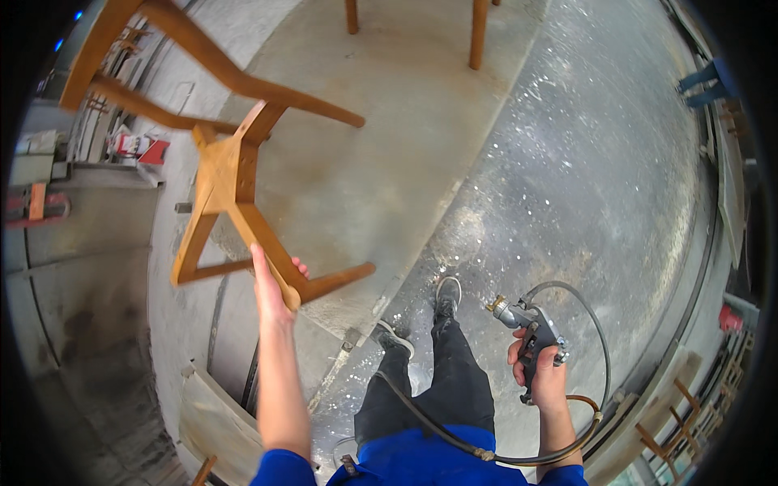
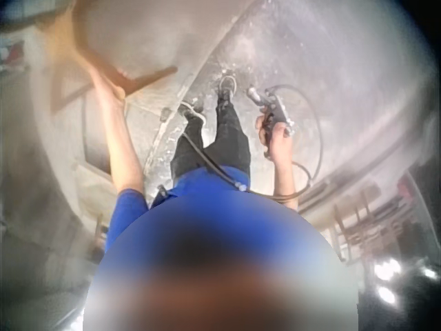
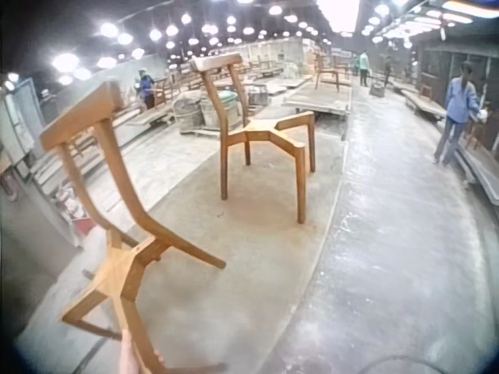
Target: The person uses a spray gun to apply finish to wooden chairs in a factory. They rotate each chair by hand to coat all sides, then move to the next chair and repeat the process.
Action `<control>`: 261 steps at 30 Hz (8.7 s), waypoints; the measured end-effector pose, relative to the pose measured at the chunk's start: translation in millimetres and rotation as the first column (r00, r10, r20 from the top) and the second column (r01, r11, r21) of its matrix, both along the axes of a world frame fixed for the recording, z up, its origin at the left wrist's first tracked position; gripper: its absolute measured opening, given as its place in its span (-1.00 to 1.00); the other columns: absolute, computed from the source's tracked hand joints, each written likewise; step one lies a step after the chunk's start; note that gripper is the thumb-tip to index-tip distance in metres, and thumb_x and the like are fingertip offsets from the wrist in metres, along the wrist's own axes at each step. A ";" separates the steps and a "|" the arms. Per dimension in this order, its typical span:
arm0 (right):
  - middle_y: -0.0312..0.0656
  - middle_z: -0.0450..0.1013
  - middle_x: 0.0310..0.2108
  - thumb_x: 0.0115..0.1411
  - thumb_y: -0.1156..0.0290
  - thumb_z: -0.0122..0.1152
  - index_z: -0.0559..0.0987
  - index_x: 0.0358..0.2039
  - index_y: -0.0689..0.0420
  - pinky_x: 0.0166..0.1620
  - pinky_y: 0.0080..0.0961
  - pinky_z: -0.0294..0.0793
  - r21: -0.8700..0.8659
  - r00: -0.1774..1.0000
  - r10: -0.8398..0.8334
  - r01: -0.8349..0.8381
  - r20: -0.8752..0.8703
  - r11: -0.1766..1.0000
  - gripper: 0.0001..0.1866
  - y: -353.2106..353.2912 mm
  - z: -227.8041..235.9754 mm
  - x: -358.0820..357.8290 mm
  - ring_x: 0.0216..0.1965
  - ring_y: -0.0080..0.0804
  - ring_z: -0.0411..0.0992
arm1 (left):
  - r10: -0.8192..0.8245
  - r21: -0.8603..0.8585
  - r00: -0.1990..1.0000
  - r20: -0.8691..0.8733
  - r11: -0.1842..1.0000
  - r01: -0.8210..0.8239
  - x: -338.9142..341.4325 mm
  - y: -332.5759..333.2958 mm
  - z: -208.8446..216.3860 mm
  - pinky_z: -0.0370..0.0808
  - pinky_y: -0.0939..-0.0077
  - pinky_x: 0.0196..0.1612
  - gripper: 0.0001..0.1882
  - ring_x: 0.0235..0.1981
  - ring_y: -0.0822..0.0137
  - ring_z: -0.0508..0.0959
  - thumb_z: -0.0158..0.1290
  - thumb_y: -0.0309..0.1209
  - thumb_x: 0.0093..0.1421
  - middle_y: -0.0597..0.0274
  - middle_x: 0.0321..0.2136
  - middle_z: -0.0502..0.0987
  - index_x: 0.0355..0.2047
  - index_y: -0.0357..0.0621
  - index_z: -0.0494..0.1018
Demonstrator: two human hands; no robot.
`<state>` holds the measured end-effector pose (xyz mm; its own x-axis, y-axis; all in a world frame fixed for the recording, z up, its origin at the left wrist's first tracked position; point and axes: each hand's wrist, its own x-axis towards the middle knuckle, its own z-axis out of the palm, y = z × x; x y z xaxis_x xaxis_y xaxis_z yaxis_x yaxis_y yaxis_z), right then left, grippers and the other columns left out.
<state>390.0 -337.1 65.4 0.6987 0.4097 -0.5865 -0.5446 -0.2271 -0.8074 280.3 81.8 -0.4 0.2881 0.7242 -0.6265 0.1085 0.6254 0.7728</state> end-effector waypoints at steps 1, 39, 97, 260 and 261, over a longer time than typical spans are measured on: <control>-0.22 0.45 -0.49 0.14 -0.55 -0.12 0.44 0.00 0.26 -0.63 -0.70 0.18 -0.022 0.999 -0.039 0.038 -0.031 0.999 -0.02 -7.2 -0.2 -0.6 -0.68 -0.64 0.28 | 0.068 -0.020 0.998 0.000 0.997 -0.068 6.6 -14.5 -1.3 0.55 0.27 -0.36 -0.30 -0.45 0.21 0.54 -0.10 0.34 0.30 0.12 -0.41 0.45 -0.04 -0.10 0.33; -0.18 0.51 -0.46 0.14 -0.43 0.13 0.51 -0.03 0.38 -0.58 -0.67 0.30 0.232 0.800 -0.146 0.009 0.582 0.973 -0.06 -0.5 202.1 -127.9 -0.64 -0.64 0.34 | -0.373 0.264 0.597 -0.710 0.644 0.718 -126.4 148.6 145.5 0.55 0.28 -0.24 -0.40 -0.32 0.16 0.66 0.14 -0.06 0.28 -0.08 -0.38 0.62 -0.15 -0.56 0.48; -0.21 0.47 -0.50 -0.20 -0.72 0.00 0.49 -0.13 0.31 -0.63 -0.67 0.29 0.166 0.880 0.167 -0.264 0.446 0.950 0.17 126.3 139.6 -6.2 -0.67 -0.61 0.31 | 0.456 0.406 0.890 0.000 0.813 -0.417 -54.9 -14.8 -48.2 0.54 0.45 -0.28 -0.26 -0.30 0.35 0.56 0.19 -0.51 0.20 0.11 -0.16 0.50 0.33 -0.19 0.09; -0.12 0.47 -0.47 -0.04 -0.67 -0.07 0.45 -0.01 0.17 -0.63 -0.65 0.23 0.301 0.794 0.294 -0.502 0.531 0.811 0.06 243.0 226.9 310.6 -0.69 -0.56 0.29 | -0.129 0.048 0.957 -0.260 0.988 0.146 157.4 107.2 16.0 0.56 0.24 -0.06 -0.04 -0.09 0.12 0.61 0.05 0.28 0.24 -0.15 -0.05 0.55 0.32 -0.30 0.17; -0.13 0.47 -0.47 -0.06 -0.68 -0.07 0.45 -0.01 0.17 -0.63 -0.65 0.24 0.353 0.807 0.263 -0.491 0.529 0.796 0.07 246.5 228.2 318.9 -0.68 -0.56 0.29 | -0.196 0.044 0.949 -0.248 0.976 0.214 182.4 117.1 33.8 0.53 0.19 0.03 0.05 0.00 0.09 0.58 0.01 0.36 0.21 -0.20 0.01 0.51 0.37 -0.30 0.10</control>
<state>709.0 -90.6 293.6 0.5552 0.8294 0.0615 -0.0631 0.1157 -0.9913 462.8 198.8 33.4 0.2814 0.7094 -0.6461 0.4172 0.5159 0.7482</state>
